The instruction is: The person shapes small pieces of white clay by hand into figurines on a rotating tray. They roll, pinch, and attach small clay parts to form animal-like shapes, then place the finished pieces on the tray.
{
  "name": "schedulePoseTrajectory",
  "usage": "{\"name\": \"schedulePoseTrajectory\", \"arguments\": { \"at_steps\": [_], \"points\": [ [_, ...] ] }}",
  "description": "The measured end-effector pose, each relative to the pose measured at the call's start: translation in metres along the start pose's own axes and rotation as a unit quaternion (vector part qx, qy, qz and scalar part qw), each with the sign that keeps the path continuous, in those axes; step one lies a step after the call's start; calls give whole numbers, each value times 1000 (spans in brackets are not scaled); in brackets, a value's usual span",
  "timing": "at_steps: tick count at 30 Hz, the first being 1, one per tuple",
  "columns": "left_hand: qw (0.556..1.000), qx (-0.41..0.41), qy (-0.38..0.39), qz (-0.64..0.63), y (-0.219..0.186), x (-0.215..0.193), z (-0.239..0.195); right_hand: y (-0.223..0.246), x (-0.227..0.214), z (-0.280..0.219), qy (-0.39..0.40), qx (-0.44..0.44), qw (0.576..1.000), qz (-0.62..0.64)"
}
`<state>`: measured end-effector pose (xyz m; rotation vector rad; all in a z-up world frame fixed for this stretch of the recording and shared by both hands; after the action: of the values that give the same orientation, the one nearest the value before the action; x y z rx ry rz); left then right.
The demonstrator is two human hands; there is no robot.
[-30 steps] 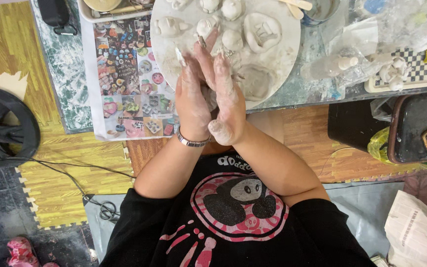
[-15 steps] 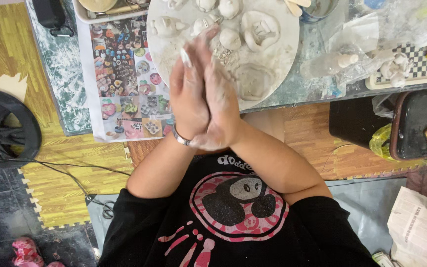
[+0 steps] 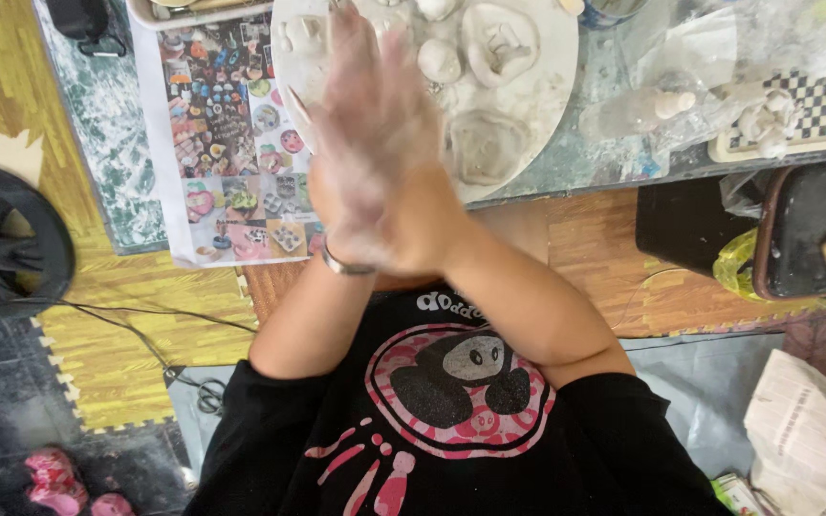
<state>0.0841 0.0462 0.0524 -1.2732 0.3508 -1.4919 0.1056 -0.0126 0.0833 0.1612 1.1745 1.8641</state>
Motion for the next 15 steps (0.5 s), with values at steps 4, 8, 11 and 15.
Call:
{"name": "schedulePoseTrajectory", "arguments": {
  "at_steps": [4, 8, 11, 15],
  "points": [
    [977, -117, 2, 177, 19, -14, -29, -23, -21, 5, 20, 110, 988, 109],
    [983, -98, 26, 153, 14, -26, -30, 2, -2, -14, 49, -9, 998, 45],
    [951, -83, 80, 287, 4, 5, -17, 0, 2, -19, 33, -10, 999, 19],
    [-50, -181, -55, 981, -2, 38, 10, 8, 18, -6, 67, 21, 998, 2]
  ]
}}
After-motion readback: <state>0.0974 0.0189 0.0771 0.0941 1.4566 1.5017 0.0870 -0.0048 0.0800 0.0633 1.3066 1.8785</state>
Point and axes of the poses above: each hand's wrist, its own z-axis towards the middle knuckle, its own x-axis out of the palm, y = z × x, the point moved 7 cm from there along z, towards the middle knuckle, and after that the axes turned 15 degrees about z, right-handed, at the moved point
